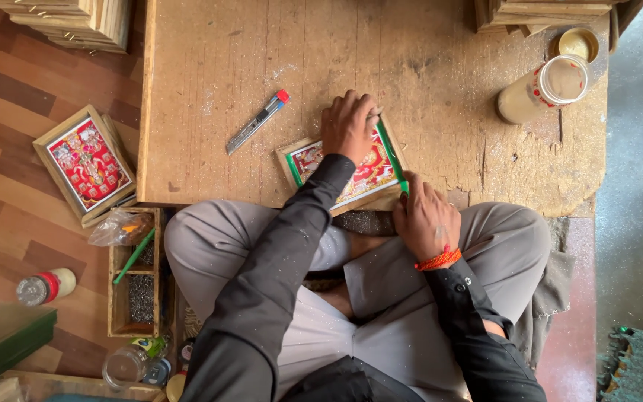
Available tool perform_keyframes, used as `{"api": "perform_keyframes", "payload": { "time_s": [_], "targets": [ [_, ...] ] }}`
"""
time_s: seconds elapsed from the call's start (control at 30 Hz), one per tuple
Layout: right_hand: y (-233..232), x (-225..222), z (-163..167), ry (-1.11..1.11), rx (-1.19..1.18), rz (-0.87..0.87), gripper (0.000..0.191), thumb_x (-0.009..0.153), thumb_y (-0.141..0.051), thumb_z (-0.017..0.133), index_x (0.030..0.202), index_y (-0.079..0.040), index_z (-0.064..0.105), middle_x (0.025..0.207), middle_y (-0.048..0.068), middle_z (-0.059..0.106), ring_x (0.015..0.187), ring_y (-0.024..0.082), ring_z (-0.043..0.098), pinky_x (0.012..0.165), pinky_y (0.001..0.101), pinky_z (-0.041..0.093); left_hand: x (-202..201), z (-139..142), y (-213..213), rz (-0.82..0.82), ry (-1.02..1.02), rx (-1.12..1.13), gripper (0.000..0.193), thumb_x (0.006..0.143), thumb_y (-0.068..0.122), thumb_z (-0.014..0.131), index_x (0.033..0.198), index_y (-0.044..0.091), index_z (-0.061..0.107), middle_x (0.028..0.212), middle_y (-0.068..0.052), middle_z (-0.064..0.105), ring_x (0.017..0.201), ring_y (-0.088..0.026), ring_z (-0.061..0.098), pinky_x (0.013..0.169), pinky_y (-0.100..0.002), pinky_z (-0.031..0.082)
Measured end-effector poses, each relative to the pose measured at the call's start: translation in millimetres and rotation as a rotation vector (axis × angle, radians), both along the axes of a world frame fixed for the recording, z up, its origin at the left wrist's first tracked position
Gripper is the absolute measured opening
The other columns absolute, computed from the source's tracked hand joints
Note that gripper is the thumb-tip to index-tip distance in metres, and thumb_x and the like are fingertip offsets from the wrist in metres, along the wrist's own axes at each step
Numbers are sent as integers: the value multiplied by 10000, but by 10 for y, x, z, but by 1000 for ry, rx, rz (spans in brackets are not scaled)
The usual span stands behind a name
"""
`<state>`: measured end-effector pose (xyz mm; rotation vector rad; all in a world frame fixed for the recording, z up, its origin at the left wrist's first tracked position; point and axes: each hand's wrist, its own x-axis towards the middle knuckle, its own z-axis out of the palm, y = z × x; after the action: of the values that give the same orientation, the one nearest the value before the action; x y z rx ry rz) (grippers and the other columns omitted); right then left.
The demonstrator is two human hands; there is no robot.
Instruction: The person sits on the floor and assembles small wooden frames containing printed images. They apply green tape to the edges of each frame, use a utility knife to trim the tape, and then stack the finished frames.
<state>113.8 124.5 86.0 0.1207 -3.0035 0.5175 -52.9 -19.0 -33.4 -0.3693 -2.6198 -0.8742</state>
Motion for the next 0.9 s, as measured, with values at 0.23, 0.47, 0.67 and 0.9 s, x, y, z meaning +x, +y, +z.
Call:
{"api": "perform_keyframes", "payload": {
  "time_s": [0.23,0.47,0.67,0.9],
  "targets": [
    [67,-81,-24,-55,31,-65,416,877,-245,664,1282,-179,598,927,114,706,860,330,697,650,469,527,83,-18,-426,-325,193,-244,342,872,43,705,1192,153,753,1360,-92,597,1255,-276,558,1124,-465,449],
    [98,-78,-61,-33,1,-62,415,888,-240,655,1294,-170,608,963,117,704,909,327,700,677,466,541,181,382,-421,-492,16,-374,403,881,64,660,1248,218,717,1523,-170,389,1498,-407,221,1214,-586,225],
    [112,-68,-101,-61,30,-52,434,881,-257,656,1303,-163,620,975,125,703,926,339,696,689,475,549,607,456,-296,-761,-37,-420,640,856,-25,589,1358,362,672,1648,-111,288,1585,-377,130,1299,-559,150],
    [133,-57,-133,-40,25,-60,435,914,-267,642,1339,-175,634,938,121,689,895,332,699,678,475,540,117,538,-466,-619,-54,-439,368,906,136,624,1198,327,741,1595,-140,399,1543,-404,171,1252,-603,61]
  ]
}}
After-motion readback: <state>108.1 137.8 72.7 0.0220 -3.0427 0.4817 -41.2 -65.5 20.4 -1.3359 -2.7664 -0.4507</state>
